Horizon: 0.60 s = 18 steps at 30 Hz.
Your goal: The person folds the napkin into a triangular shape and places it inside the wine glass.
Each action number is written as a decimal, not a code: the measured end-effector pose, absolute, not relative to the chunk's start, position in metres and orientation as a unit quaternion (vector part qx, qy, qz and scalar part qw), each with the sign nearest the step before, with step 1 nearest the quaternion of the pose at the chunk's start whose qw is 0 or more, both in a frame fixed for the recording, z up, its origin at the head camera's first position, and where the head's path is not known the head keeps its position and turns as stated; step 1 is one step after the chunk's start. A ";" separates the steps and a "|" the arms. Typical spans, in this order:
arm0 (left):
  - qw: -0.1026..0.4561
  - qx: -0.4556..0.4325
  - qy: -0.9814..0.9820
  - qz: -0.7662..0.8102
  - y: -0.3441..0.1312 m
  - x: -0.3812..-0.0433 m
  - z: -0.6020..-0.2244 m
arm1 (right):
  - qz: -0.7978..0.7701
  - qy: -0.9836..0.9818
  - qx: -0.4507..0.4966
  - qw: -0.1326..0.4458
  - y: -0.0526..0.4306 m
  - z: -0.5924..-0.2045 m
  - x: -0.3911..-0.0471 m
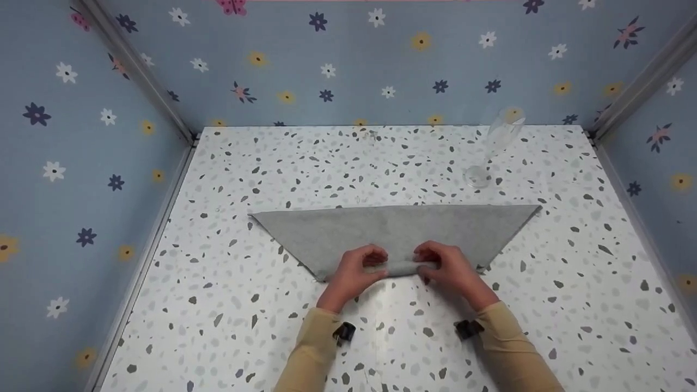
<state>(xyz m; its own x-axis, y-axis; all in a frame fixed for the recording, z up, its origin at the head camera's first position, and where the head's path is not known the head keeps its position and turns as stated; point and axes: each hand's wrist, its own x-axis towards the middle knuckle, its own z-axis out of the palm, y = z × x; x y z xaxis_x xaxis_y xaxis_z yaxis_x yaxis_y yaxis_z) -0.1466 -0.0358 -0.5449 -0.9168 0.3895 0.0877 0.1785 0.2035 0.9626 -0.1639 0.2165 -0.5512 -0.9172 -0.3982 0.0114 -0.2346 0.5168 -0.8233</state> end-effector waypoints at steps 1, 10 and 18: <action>0.090 0.183 0.774 0.599 -0.036 -0.147 -0.545 | -0.458 0.866 -0.178 0.093 0.216 -0.551 -0.164; 0.109 0.192 0.776 0.590 -0.037 -0.150 -0.548 | -0.471 0.858 -0.173 0.111 0.217 -0.549 -0.165; 0.122 0.205 0.783 0.575 -0.038 -0.148 -0.548 | -0.480 0.848 -0.173 0.145 0.220 -0.549 -0.164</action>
